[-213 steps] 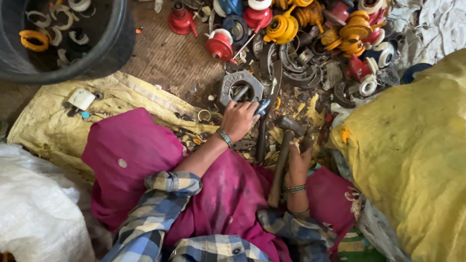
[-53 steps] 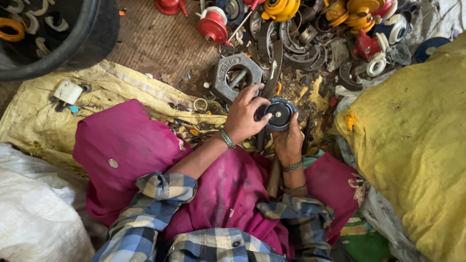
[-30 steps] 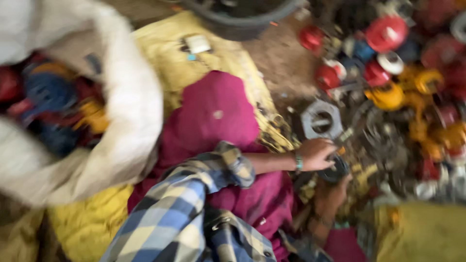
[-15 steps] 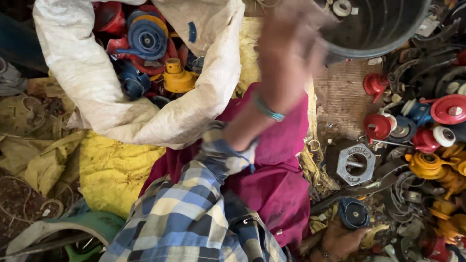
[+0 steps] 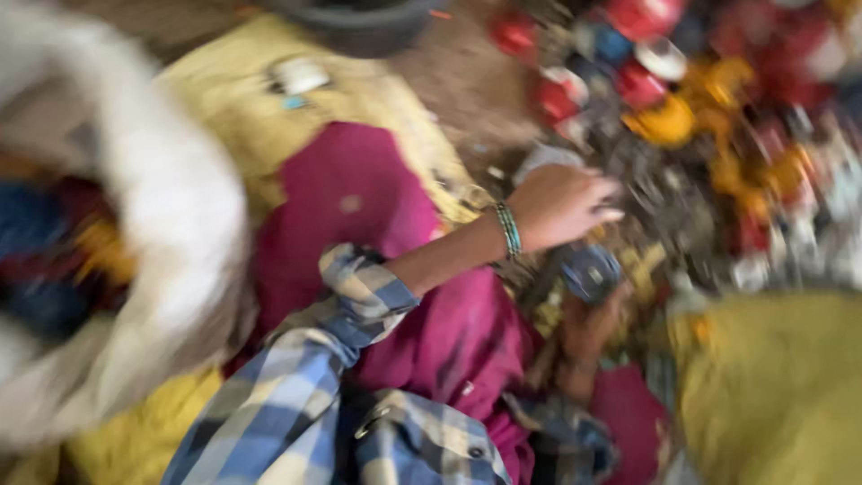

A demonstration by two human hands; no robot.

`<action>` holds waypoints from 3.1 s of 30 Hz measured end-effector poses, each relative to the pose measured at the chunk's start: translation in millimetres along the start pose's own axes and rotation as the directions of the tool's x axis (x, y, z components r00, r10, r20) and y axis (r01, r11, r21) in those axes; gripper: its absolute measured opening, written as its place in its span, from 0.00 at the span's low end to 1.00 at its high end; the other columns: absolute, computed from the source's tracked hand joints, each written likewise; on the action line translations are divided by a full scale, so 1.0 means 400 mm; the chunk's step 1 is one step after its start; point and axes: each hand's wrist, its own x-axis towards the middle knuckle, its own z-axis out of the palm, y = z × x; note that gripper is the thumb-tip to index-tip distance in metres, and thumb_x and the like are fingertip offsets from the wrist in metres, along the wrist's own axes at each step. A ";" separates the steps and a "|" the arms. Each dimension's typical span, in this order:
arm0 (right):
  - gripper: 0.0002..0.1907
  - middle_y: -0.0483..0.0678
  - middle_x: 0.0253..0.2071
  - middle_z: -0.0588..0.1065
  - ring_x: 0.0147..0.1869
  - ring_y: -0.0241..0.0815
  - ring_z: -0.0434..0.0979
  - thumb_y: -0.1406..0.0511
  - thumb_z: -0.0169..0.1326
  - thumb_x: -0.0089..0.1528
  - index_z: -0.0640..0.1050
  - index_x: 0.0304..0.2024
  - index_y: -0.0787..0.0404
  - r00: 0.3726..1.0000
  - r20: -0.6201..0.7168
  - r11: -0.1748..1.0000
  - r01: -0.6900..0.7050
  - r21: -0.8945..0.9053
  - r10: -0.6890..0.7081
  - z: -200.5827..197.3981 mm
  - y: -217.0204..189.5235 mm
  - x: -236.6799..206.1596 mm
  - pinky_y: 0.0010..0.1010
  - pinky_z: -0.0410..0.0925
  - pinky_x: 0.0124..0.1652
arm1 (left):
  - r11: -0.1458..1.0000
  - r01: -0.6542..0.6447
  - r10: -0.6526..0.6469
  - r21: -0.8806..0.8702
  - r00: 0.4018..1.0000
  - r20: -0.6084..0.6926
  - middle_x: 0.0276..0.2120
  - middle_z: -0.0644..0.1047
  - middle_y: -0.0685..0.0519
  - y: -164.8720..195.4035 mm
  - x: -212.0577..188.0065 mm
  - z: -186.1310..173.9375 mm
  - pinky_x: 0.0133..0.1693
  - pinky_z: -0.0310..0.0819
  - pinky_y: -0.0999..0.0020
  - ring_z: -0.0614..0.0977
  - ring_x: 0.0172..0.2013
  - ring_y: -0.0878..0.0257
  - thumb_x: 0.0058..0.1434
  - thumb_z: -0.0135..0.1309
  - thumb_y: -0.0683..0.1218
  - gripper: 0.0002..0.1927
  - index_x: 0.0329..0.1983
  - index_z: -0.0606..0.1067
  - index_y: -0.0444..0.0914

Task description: The person sits on the floor and uses a hammer to strike a small blue plastic component held in a metal fixture. They repeatedly adjust the part, tap it with the hammer, and place finished pieces into a nearby white sack.

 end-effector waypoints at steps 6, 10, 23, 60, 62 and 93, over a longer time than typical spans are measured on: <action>0.28 0.49 0.59 0.75 0.61 0.44 0.76 0.48 0.34 0.75 0.72 0.61 0.62 0.958 -0.074 0.790 -0.183 0.585 0.277 0.017 0.003 -0.002 0.40 0.69 0.61 | 0.957 -0.046 0.047 -0.288 0.999 -0.003 0.41 0.81 0.43 -0.083 -0.039 0.342 0.42 0.76 0.52 0.82 0.41 0.45 0.64 0.58 0.59 0.24 0.50 0.77 0.35; 0.28 0.51 0.56 0.76 0.58 0.43 0.76 0.51 0.34 0.77 0.73 0.60 0.66 0.979 -0.143 0.933 -0.087 0.350 0.145 0.033 0.003 -0.019 0.37 0.71 0.58 | 0.945 0.018 -0.031 -0.327 0.999 -0.033 0.42 0.80 0.43 -0.104 -0.079 0.406 0.43 0.77 0.54 0.83 0.42 0.45 0.65 0.58 0.57 0.22 0.51 0.77 0.36; 0.24 0.44 0.44 0.77 0.46 0.31 0.75 0.55 0.39 0.76 0.77 0.50 0.70 0.927 -0.370 0.998 0.042 -0.046 -0.057 0.057 -0.001 -0.050 0.26 0.71 0.48 | 0.979 -0.123 0.113 -0.160 0.991 -0.071 0.41 0.77 0.44 -0.071 -0.093 0.396 0.34 0.77 0.53 0.82 0.36 0.45 0.71 0.52 0.52 0.18 0.55 0.73 0.34; 0.15 0.52 0.39 0.77 0.35 0.44 0.77 0.61 0.56 0.66 0.75 0.49 0.64 0.661 -0.067 0.598 -0.627 0.499 0.748 -0.062 0.046 -0.087 0.31 0.74 0.34 | 1.000 -0.017 0.017 0.004 1.000 -0.011 0.39 0.82 0.40 -0.253 -0.015 0.364 0.40 0.78 0.52 0.83 0.39 0.44 0.57 0.64 0.44 0.23 0.56 0.75 0.35; 0.12 0.47 0.35 0.77 0.31 0.37 0.76 0.62 0.56 0.66 0.75 0.47 0.62 0.672 0.044 0.492 -0.583 0.647 0.739 -0.061 0.041 -0.080 0.27 0.73 0.31 | 0.999 -0.051 0.051 0.001 0.998 -0.041 0.38 0.82 0.41 -0.256 -0.015 0.371 0.40 0.79 0.53 0.84 0.38 0.46 0.56 0.63 0.44 0.24 0.56 0.75 0.35; 0.34 0.63 0.58 0.71 0.50 0.52 0.77 0.71 0.54 0.65 0.57 0.72 0.64 0.727 -0.204 0.665 0.428 -0.612 -0.656 0.009 -0.470 -0.212 0.39 0.73 0.46 | 0.993 0.028 -0.022 0.117 0.998 -0.055 0.33 0.80 0.41 -0.241 -0.021 0.418 0.36 0.79 0.53 0.84 0.35 0.46 0.65 0.46 0.40 0.14 0.52 0.75 0.31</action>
